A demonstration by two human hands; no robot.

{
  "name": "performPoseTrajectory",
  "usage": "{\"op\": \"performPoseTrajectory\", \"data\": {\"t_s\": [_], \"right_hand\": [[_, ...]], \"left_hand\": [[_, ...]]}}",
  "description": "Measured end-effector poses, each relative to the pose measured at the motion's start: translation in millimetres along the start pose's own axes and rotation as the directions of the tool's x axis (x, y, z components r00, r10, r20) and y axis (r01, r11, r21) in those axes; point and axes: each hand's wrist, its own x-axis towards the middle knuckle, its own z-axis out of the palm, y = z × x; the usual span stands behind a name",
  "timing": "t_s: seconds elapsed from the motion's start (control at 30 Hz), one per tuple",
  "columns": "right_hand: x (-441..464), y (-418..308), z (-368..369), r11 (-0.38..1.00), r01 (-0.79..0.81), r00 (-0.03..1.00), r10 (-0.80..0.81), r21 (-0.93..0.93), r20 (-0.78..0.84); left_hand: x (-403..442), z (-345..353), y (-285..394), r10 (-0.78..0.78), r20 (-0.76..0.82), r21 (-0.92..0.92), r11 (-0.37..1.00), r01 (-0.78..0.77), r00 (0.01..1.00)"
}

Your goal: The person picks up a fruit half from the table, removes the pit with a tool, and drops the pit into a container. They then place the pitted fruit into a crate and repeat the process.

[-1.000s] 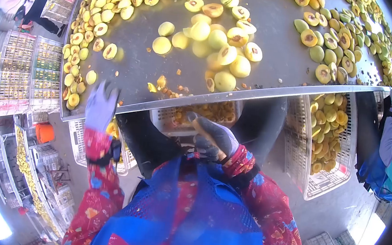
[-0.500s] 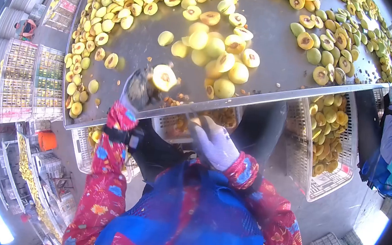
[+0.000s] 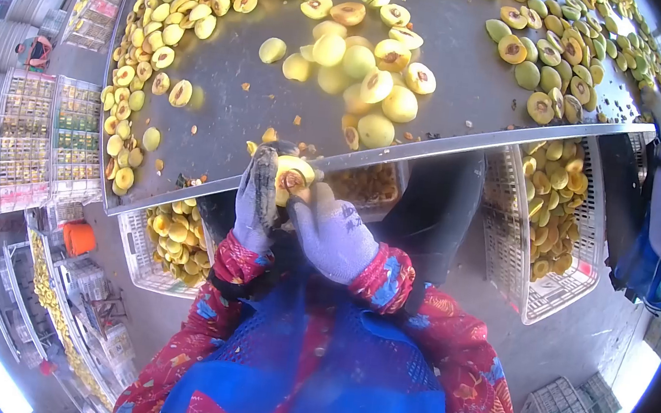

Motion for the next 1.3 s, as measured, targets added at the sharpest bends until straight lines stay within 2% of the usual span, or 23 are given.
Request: {"op": "performPoseTrajectory", "data": {"t_s": [0.07,0.13,0.17,0.2,0.23,0.33,0.43,0.47,0.53,0.63,0.7,0.73,0.8,0.83,0.87,0.9,0.97,1.03,1.1,1.13,1.2,1.23,1.3], "right_hand": [[0,1,2,0.999,0.033,0.999,-0.033,0.017,0.017],[1,2,3,0.991,0.014,1.0,-0.015,0.135,0.009],[1,0,2,0.966,-0.127,0.991,0.116,0.223,0.059],[2,-4,-1,0.916,-0.264,0.964,0.239,0.301,0.119],[3,-7,-5,0.843,-0.394,0.919,0.348,0.366,0.188],[8,-7,-22,0.591,-0.6,0.798,0.4,0.539,0.45],[6,-6,-26,0.458,-0.55,0.835,0.3,0.699,0.461],[5,1,-23,0.415,-0.582,0.813,0.33,0.7,0.48],[4,-4,-21,0.698,-0.578,0.808,0.421,0.421,0.412],[-7,4,-18,0.972,-0.235,0.944,0.221,0.028,0.247],[-18,19,-6,0.973,0.105,0.992,-0.088,-0.206,0.086],[-19,25,-3,0.955,0.173,0.985,-0.163,-0.242,0.063],[-19,32,2,0.9,0.302,0.95,-0.31,-0.315,0.024],[-13,14,-7,0.997,-0.065,0.994,0.068,-0.047,0.08],[-2,-19,-24,0.875,-0.448,0.885,0.404,0.184,0.231],[5,-36,-34,0.565,-0.759,0.649,0.62,0.323,0.441],[-4,5,-18,0.808,-0.381,0.917,0.27,0.45,0.293],[-4,14,-13,0.794,-0.32,0.942,0.21,0.516,0.26],[-5,11,-11,0.574,-0.612,0.79,0.474,0.544,0.388],[-9,13,-6,0.683,-0.545,0.838,0.463,0.487,0.289],[-13,17,3,0.862,-0.394,0.918,0.385,0.318,0.094],[-11,14,1,0.801,-0.458,0.888,0.434,0.386,0.154],[-11,4,-5,0.642,-0.587,0.807,0.515,0.493,0.29]], "left_hand": [[-7,3,11,-0.242,-0.012,-0.356,0.908,0.222,0.97],[-10,4,8,-0.224,-0.011,-0.271,0.939,0.213,0.974],[-11,5,8,-0.215,-0.01,-0.228,0.951,0.207,0.977],[-14,11,16,-0.318,-0.07,-0.31,0.908,0.282,0.946],[-15,14,12,-0.262,-0.099,-0.274,0.935,0.227,0.96],[-16,15,-1,-0.057,-0.137,-0.089,0.995,0.045,0.989],[-18,17,-4,0.117,-0.148,0.094,0.99,-0.104,0.982],[-18,19,-1,-0.049,-0.173,-0.093,0.995,0.033,0.984],[-19,25,7,-0.374,-0.129,-0.452,0.847,0.281,0.918],[-23,27,-3,-0.2,-0.139,-0.213,0.962,0.168,0.97],[-24,31,2,-0.191,-0.13,-0.286,0.947,0.148,0.973],[-24,32,5,-0.185,-0.129,-0.321,0.937,0.136,0.974],[-23,30,-5,-0.093,-0.135,-0.19,0.98,0.066,0.986],[-23,29,-8,-0.046,-0.131,-0.123,0.992,0.03,0.99],[-24,29,-6,-0.086,-0.14,-0.147,0.987,0.066,0.986],[-24,29,-1,-0.125,-0.15,-0.174,0.98,0.099,0.981],[-26,29,3,-0.108,-0.163,-0.107,0.99,0.091,0.981],[-26,27,3,0.015,-0.153,0.082,0.997,-0.002,0.988],[-22,30,2,-0.113,-0.159,0.098,0.987,0.13,0.981],[-22,31,2,-0.18,-0.161,0.107,0.974,0.198,0.97],[-25,34,-9,-0.173,-0.151,-0.069,0.984,0.164,0.973],[-24,35,-13,-0.164,-0.144,-0.156,0.978,0.141,0.976],[-27,34,-12,-0.137,-0.13,-0.125,0.985,0.121,0.982]]}}
